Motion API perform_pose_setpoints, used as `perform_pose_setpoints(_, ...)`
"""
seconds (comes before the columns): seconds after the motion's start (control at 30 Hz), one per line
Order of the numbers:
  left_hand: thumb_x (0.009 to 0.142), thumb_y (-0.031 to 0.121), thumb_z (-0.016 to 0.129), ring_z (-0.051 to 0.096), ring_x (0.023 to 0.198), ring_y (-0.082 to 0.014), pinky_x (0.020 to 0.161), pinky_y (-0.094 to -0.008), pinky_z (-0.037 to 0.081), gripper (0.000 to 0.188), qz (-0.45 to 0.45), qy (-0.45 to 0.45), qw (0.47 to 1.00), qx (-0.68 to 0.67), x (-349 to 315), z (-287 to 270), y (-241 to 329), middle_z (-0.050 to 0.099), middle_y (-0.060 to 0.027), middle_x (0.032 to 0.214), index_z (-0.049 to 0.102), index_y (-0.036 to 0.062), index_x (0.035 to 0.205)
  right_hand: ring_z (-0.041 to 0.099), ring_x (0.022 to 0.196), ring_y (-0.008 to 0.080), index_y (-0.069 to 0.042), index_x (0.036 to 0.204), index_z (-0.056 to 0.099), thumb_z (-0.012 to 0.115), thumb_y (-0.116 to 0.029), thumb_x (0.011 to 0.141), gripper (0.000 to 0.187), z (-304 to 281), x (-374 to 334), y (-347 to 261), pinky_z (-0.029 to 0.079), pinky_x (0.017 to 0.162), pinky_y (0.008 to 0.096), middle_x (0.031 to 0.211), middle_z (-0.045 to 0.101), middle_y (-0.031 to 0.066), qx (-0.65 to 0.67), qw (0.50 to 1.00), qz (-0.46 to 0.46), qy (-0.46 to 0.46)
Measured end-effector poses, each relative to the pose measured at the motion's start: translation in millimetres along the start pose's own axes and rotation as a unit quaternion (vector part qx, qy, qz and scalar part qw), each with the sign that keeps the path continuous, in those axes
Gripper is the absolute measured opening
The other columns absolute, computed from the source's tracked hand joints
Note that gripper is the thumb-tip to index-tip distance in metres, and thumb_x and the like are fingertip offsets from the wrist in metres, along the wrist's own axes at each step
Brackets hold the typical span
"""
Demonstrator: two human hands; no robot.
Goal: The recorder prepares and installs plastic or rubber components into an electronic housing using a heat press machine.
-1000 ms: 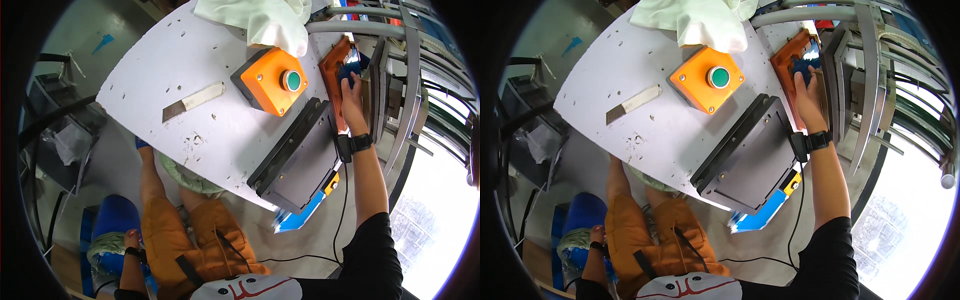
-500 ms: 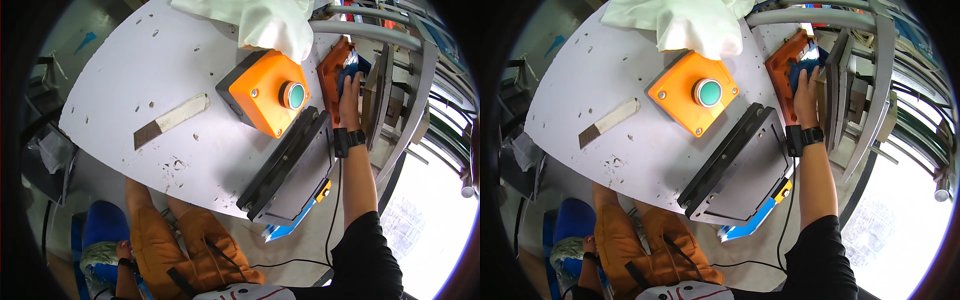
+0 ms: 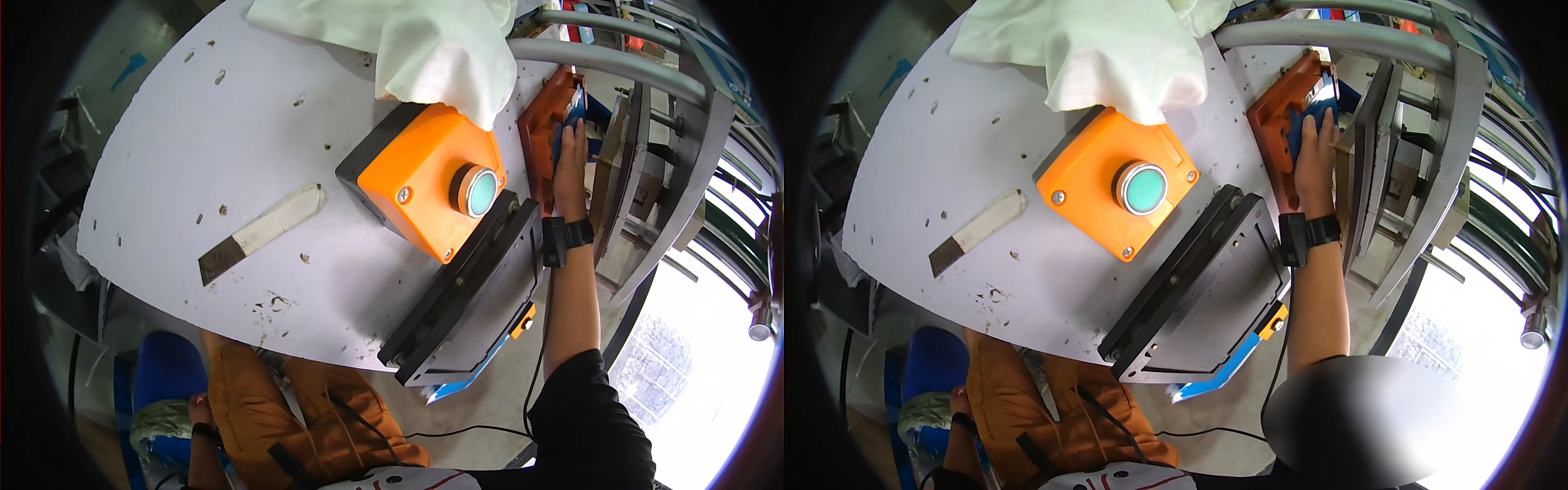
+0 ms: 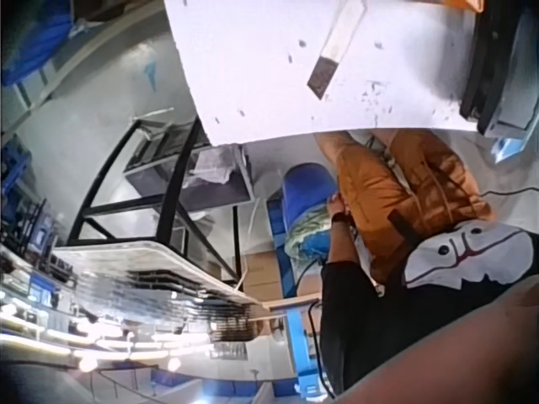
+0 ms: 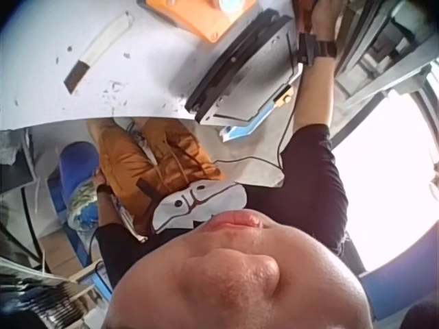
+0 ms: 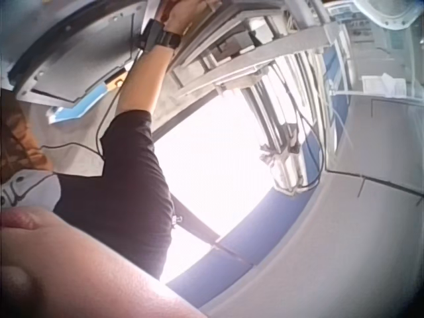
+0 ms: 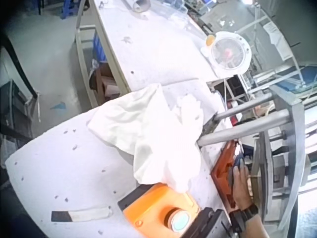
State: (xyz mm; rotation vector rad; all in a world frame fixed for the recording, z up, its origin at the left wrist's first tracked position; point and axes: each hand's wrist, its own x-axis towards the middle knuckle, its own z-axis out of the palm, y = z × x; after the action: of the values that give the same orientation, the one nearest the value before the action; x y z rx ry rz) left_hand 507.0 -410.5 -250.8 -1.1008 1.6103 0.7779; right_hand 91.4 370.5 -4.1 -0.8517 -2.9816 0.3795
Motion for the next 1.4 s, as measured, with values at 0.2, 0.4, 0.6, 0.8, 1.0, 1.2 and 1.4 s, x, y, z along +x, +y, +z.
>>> perform_pose_setpoints(0.2,0.086,0.02,0.062,0.063,0.075,-0.0212,0.069,-0.0362,0.049,0.02,0.048,0.033,0.996,0.069,13,-9,-19,0.067,-0.0104,0.084,0.065,0.0003,0.09,0.02,0.146,0.0362,0.0,0.152,0.021,0.037,-0.053,0.1,0.076,-3,-15,1,0.017,0.118,0.0387,0.157,0.018,0.0249,-0.051,0.998,0.009,-0.029)
perform_pose_setpoints(0.4,0.091,0.017,0.059,0.059,0.068,-0.0145,0.057,-0.0293,0.047,0.015,0.019,-0.017,0.998,-0.058,9,-16,1,0.063,-0.0045,0.081,0.061,0.0037,0.096,0.02,0.146,0.0338,-0.001,0.152,0.02,0.039,-0.053,0.1,0.077,-26,-41,-14,0.015,0.118,0.0377,0.157,0.02,0.0229,-0.037,0.994,0.007,-0.098)
perform_pose_setpoints(0.6,0.091,0.017,0.058,0.058,0.067,-0.0131,0.056,-0.0283,0.047,0.015,0.027,-0.015,0.998,-0.052,16,-33,35,0.062,-0.0037,0.08,0.061,0.0036,0.097,0.021,0.146,0.0338,0.0,0.15,0.026,0.05,-0.046,0.098,0.074,-66,-88,-31,0.02,0.117,0.0388,0.156,0.023,0.0234,-0.015,0.985,-0.024,-0.168)
perform_pose_setpoints(0.8,0.093,0.009,0.056,0.058,0.073,-0.0142,0.068,-0.027,0.048,0.011,0.351,0.051,0.934,0.052,-56,-58,170,0.062,-0.0061,0.084,0.062,0.0014,0.099,0.055,0.119,0.0306,-0.002,0.131,0.053,0.071,-0.014,0.083,0.053,-141,-215,-67,0.042,0.101,0.0382,0.133,0.055,0.0163,0.061,0.976,-0.094,-0.188)
perform_pose_setpoints(1.0,0.095,0.009,0.057,0.057,0.086,-0.0165,0.077,-0.0285,0.047,0.017,0.652,-0.024,0.754,0.081,-283,-13,411,0.062,-0.0085,0.1,0.059,-0.0006,0.109,0.055,0.084,0.0092,0.0,0.125,0.052,0.061,-0.019,0.094,0.037,-147,-316,42,0.046,0.073,0.0242,0.104,0.06,0.0049,0.389,0.841,0.33,0.183)
perform_pose_setpoints(1.2,0.098,0.016,0.054,0.054,0.115,-0.0196,0.096,-0.0327,0.043,0.035,0.71,0.034,0.702,0.043,-342,75,538,0.057,-0.0121,0.128,0.053,-0.0007,0.128,0.055,0.085,0.0133,-0.003,0.142,0.039,0.062,-0.033,0.094,0.062,-122,-334,60,0.045,0.072,0.027,0.115,0.057,0.0087,0.502,0.718,0.47,0.113)
perform_pose_setpoints(1.4,0.096,0.026,0.061,0.057,0.105,-0.0141,0.088,-0.028,0.044,0.047,0.572,-0.092,0.815,0.033,-335,94,574,0.061,-0.008,0.121,0.051,0.0006,0.134,0.053,0.072,0.0066,-0.008,0.141,0.044,0.062,-0.034,0.095,0.056,-96,-333,68,0.043,0.061,0.0222,0.097,0.055,0.0019,0.491,0.751,0.433,0.081)
